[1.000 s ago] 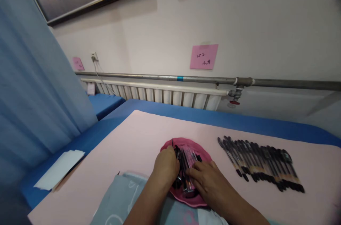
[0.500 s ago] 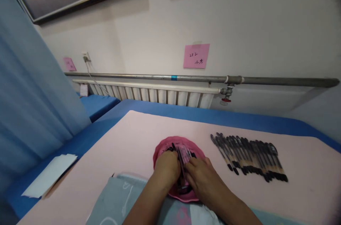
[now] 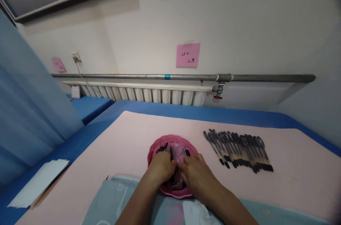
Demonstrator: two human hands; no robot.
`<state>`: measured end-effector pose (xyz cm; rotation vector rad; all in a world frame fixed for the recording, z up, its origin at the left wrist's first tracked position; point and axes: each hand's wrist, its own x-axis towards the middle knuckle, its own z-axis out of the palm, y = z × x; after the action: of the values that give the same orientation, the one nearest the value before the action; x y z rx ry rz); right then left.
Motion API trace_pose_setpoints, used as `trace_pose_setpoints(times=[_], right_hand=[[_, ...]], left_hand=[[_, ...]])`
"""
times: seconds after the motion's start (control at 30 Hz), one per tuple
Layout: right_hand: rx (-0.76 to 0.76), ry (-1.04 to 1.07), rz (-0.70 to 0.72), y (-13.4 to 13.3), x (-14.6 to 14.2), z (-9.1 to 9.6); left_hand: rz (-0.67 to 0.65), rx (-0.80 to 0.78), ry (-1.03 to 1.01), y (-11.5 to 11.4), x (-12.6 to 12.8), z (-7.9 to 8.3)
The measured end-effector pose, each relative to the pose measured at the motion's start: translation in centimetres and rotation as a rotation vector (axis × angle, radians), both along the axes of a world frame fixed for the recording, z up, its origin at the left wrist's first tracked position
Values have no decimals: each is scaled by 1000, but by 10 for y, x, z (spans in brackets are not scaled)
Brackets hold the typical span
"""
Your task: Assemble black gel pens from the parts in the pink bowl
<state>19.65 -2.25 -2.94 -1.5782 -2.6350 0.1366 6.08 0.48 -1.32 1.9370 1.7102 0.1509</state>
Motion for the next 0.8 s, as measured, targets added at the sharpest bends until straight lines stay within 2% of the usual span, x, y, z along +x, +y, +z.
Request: trace_pose_setpoints(times=[0.23,0.53,0.8], right_hand=[[4,21,9,-1,0,1],[11,48,-6,0,1,-6],[-50,129,-49,-3,2,0]], left_hand=[[22,-46,-154,4,-3,-8],[136,-203,-362,7,-5,-25],[190,-318,-582,6,-6,-20]])
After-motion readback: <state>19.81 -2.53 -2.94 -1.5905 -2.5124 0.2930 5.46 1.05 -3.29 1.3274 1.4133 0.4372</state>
